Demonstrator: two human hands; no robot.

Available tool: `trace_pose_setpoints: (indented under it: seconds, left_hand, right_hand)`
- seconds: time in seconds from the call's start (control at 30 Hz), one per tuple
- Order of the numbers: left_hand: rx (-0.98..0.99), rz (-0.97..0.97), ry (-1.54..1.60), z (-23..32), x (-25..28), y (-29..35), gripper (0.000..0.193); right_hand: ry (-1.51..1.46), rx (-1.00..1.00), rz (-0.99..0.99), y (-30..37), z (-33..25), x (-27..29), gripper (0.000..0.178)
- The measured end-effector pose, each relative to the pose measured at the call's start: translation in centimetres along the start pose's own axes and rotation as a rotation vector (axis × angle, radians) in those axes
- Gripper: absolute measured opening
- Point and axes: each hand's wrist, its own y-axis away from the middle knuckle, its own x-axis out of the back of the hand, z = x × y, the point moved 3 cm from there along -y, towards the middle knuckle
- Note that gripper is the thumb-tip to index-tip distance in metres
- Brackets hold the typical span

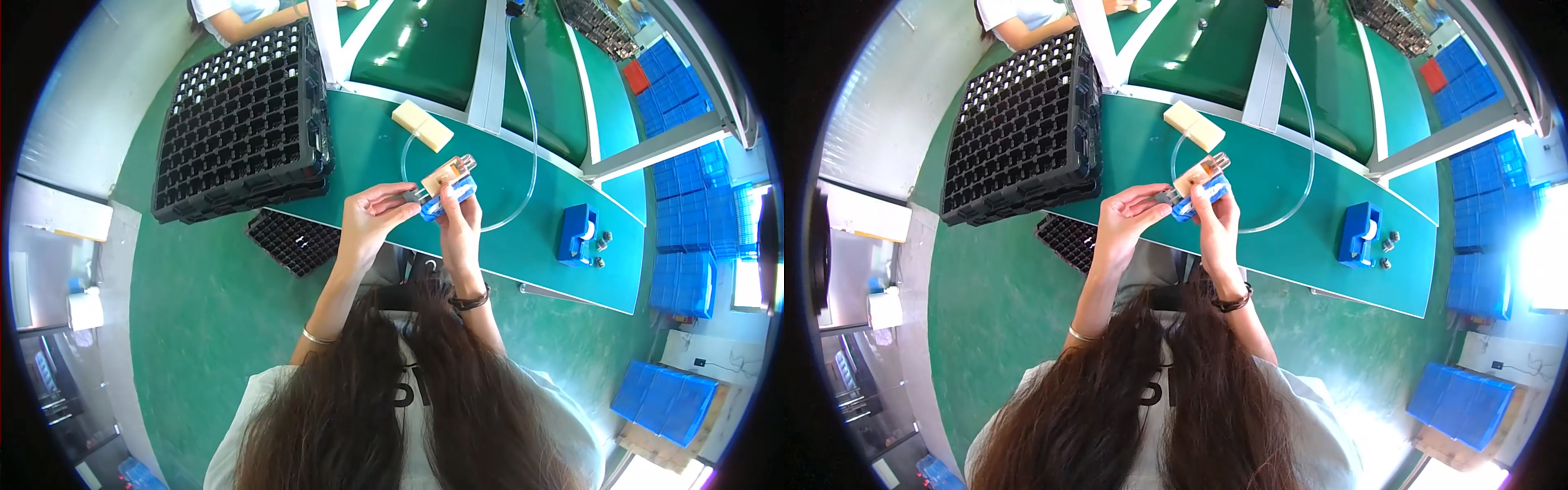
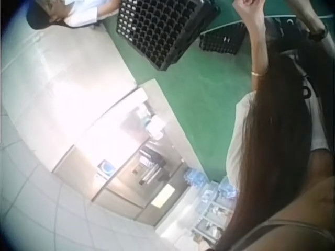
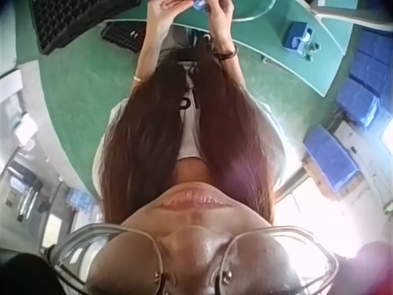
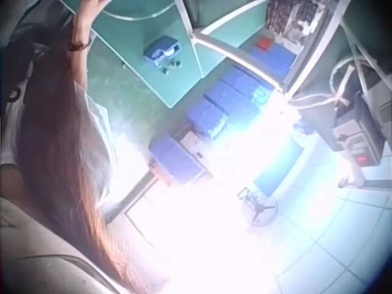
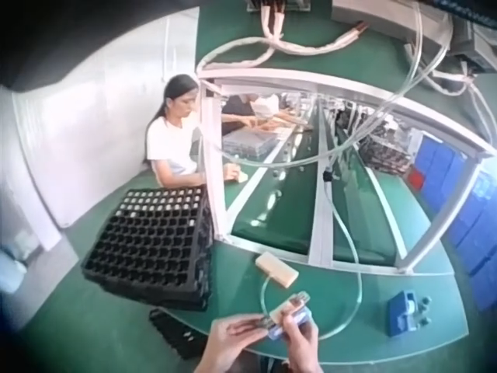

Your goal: The person assembles small electronic components by hand, taking them from trays and blue bins and fitting them into a plastic housing.

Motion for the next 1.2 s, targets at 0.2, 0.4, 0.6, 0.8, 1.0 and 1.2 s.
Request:
trace_pose_setpoints:
  seconds: [0.2,0.4,0.6,0.8,1.0,1.2]
  left_hand:
    - [-0.012,-0.006,0.084,0.0,-0.3,0.5,0.033]
    - [-0.112,0.058,0.061,0.1,-1.4,0.9,0.032]
    - [-0.093,0.080,0.005,0.5,-1.0,0.8,0.028]
    - [-0.081,-0.025,-0.091,1.2,-0.6,0.1,0.023]
    - [0.008,-0.114,-0.037,0.8,0.1,-0.3,0.023]
    - [0.145,-0.125,0.146,1.1,1.0,-0.5,0.024]
  right_hand:
    - [-0.104,-0.018,0.043,0.5,0.0,-0.8,0.028]
    - [-0.309,-0.073,0.046,0.7,-0.3,-1.3,0.026]
    - [-0.316,-0.005,0.050,0.7,0.3,-0.7,0.028]
    - [-0.280,0.027,0.060,0.8,0.3,-0.2,0.031]
    - [-0.243,-0.063,0.019,0.4,0.2,0.0,0.026]
    - [-0.233,-0.118,0.005,0.1,-0.3,0.9,0.032]
